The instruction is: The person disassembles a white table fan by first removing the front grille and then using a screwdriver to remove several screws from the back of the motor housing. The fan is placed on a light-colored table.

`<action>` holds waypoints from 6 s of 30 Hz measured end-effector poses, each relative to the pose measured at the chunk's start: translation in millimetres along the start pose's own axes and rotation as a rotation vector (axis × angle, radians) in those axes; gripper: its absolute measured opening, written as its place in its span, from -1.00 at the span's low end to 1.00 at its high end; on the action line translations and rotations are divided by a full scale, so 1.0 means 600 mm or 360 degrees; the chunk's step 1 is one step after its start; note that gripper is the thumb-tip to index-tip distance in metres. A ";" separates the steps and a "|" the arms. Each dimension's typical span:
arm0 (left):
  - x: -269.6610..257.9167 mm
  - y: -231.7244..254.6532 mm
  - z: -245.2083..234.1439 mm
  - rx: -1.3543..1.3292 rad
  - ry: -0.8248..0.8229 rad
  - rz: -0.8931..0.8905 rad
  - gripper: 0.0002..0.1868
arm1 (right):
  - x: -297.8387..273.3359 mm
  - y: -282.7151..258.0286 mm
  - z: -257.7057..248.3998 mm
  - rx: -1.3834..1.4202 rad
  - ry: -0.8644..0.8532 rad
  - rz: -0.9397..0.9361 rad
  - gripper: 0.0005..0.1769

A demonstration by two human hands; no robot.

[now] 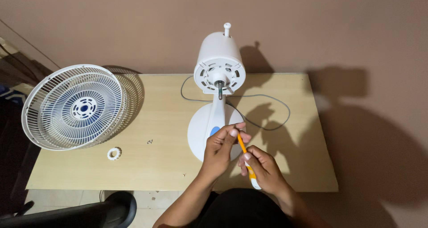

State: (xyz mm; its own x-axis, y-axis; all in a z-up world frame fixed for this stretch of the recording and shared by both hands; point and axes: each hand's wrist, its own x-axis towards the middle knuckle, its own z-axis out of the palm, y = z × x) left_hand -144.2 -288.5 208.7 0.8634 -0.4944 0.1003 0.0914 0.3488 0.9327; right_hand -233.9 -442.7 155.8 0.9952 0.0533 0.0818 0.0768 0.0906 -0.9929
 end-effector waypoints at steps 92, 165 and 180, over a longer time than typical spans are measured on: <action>-0.019 0.161 0.027 0.1705 -0.0609 0.0522 -0.87 | 0.026 -0.164 -0.096 -0.1571 -0.0481 -0.0058 -0.71; 0.183 0.180 -0.121 0.0813 0.0224 0.0539 -0.77 | 0.299 -0.163 -0.041 -0.0278 0.0593 -0.0691 -0.68; 0.187 0.195 -0.125 0.0890 0.0101 0.0464 -0.76 | 0.286 -0.198 -0.037 -0.0783 0.0635 -0.0627 -0.71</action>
State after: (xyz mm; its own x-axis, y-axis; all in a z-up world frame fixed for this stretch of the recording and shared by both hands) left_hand 0.4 -243.6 302.9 0.8431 -0.3874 0.3729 -0.4104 -0.0154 0.9118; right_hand -70.7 -466.3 285.8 0.8276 -0.2645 0.4950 0.3571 -0.4322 -0.8281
